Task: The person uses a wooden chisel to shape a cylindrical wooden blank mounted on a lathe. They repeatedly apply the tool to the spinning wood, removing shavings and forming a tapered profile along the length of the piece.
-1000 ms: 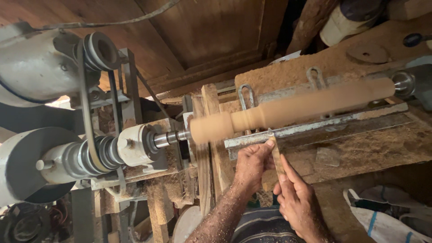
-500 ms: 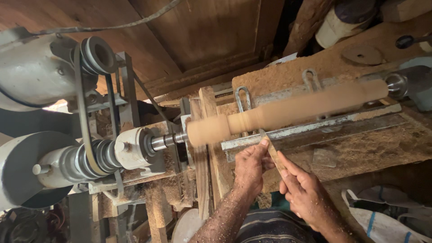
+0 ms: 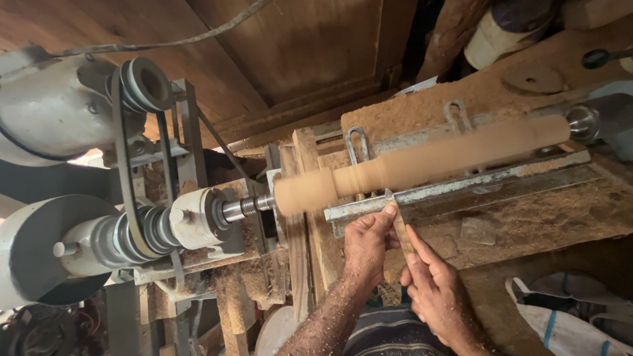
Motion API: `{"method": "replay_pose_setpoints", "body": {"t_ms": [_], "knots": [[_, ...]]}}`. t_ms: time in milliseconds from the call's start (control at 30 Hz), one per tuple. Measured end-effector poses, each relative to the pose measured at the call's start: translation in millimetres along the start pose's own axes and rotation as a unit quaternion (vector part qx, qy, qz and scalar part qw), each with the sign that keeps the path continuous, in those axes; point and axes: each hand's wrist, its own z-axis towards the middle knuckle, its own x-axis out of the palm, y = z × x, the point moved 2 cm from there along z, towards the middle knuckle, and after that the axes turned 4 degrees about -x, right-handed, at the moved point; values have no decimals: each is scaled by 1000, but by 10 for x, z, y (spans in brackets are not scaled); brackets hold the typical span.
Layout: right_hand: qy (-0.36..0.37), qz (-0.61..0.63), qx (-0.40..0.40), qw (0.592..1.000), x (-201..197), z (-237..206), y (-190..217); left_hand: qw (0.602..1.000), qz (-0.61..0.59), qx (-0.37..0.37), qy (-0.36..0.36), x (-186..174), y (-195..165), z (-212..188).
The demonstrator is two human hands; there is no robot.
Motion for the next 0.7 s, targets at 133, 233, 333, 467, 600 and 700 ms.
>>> {"method": "replay_pose_setpoints", "body": {"t_ms": [133,233,333,467,600,700], "knots": [[20,-34,10,999,-61,36,84,1000,-8,-1,-12,-9,0,7],[41,-58,6,997,-99,61,116,1000,-30,-4,6,-37,-9,-12],[57,-80,10,995,-132,94,112,999,-36,0,-2,-64,-13,-26],[90,-100,-18,991,-136,155,93,999,-47,0,-18,-122,-19,-16],[89,-133,-28,987,-127,179,83,998,-55,8,-10,-187,-15,-5],[74,-79,0,994,-79,139,64,999,-37,8,-13,-185,-2,1]]}}
